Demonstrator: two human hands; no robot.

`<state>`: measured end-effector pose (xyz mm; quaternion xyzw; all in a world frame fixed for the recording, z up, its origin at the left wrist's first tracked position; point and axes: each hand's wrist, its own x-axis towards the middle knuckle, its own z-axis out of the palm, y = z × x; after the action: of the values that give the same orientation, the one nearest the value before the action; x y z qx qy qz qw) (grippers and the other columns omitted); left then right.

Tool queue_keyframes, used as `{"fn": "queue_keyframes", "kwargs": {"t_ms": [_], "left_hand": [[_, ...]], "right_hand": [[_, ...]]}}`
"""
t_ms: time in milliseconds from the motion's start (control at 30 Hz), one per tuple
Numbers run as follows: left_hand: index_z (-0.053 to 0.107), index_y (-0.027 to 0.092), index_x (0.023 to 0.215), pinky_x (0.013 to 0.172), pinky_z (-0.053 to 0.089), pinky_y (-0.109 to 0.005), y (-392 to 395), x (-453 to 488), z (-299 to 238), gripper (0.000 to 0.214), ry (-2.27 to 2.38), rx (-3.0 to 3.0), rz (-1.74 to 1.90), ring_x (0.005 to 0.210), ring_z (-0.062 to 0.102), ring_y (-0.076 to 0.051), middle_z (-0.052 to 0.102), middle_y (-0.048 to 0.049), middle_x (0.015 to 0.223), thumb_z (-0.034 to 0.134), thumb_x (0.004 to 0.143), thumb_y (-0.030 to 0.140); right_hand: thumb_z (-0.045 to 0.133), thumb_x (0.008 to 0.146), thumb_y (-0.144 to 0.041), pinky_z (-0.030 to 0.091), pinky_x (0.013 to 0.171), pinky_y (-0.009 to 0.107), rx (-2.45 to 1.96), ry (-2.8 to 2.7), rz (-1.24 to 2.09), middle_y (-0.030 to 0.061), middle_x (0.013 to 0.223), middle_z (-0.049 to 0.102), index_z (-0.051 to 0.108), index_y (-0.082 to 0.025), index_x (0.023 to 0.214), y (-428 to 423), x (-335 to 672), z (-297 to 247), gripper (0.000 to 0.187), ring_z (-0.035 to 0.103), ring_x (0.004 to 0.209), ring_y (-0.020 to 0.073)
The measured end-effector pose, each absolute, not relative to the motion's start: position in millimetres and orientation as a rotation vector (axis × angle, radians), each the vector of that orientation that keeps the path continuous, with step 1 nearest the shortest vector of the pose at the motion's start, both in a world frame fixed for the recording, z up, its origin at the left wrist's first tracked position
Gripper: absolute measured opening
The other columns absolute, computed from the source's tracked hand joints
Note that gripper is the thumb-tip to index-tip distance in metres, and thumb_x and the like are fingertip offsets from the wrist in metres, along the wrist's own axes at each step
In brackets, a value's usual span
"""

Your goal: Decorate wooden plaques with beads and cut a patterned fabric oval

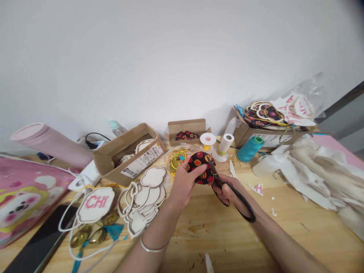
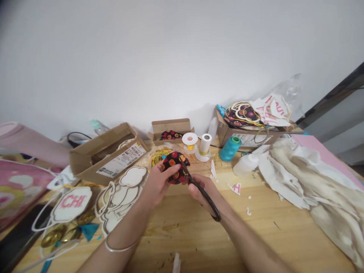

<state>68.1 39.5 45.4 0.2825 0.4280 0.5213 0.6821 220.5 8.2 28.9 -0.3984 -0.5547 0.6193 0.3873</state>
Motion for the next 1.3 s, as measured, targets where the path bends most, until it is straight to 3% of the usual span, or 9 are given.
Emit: {"fn": "queue_keyframes", "kwargs": {"t_ms": [333,833,1300], "left_hand": [[0.073,0.015,0.085,0.064,0.053,-0.022,41.1,64.2,38.2,0.026,0.992,0.671,1.127,0.066,0.066,-0.013,0.075,-0.0041,0.079,0.08,0.061,0.023],[0.074,0.013,0.079,0.058,0.052,-0.02,40.8,61.9,42.6,0.023,1.01,0.722,1.06,0.059,0.065,-0.012,0.074,-0.004,0.071,0.08,0.06,0.025],[0.074,0.015,0.077,0.057,0.052,-0.019,41.4,60.0,42.5,0.018,0.995,0.726,1.039,0.057,0.065,-0.01,0.074,-0.0011,0.069,0.079,0.061,0.023]], "right_hand": [[0.056,0.075,-0.067,0.02,0.037,0.023,-1.01,-1.382,1.572,-0.0013,0.06,0.034,0.061,-0.021,0.08,8.2,222.9,23.6,0.046,0.024,0.047,0.0094],[0.058,0.074,-0.066,0.016,0.035,0.021,-1.042,-1.405,1.601,-0.0045,0.056,0.032,0.062,-0.014,0.084,9.2,224.5,27.1,0.053,0.021,0.045,0.0067],[0.059,0.073,-0.067,0.014,0.034,0.02,-1.045,-1.387,1.626,-0.0045,0.056,0.03,0.065,-0.015,0.088,9.1,227.6,23.5,0.054,0.019,0.044,0.0064]]}}
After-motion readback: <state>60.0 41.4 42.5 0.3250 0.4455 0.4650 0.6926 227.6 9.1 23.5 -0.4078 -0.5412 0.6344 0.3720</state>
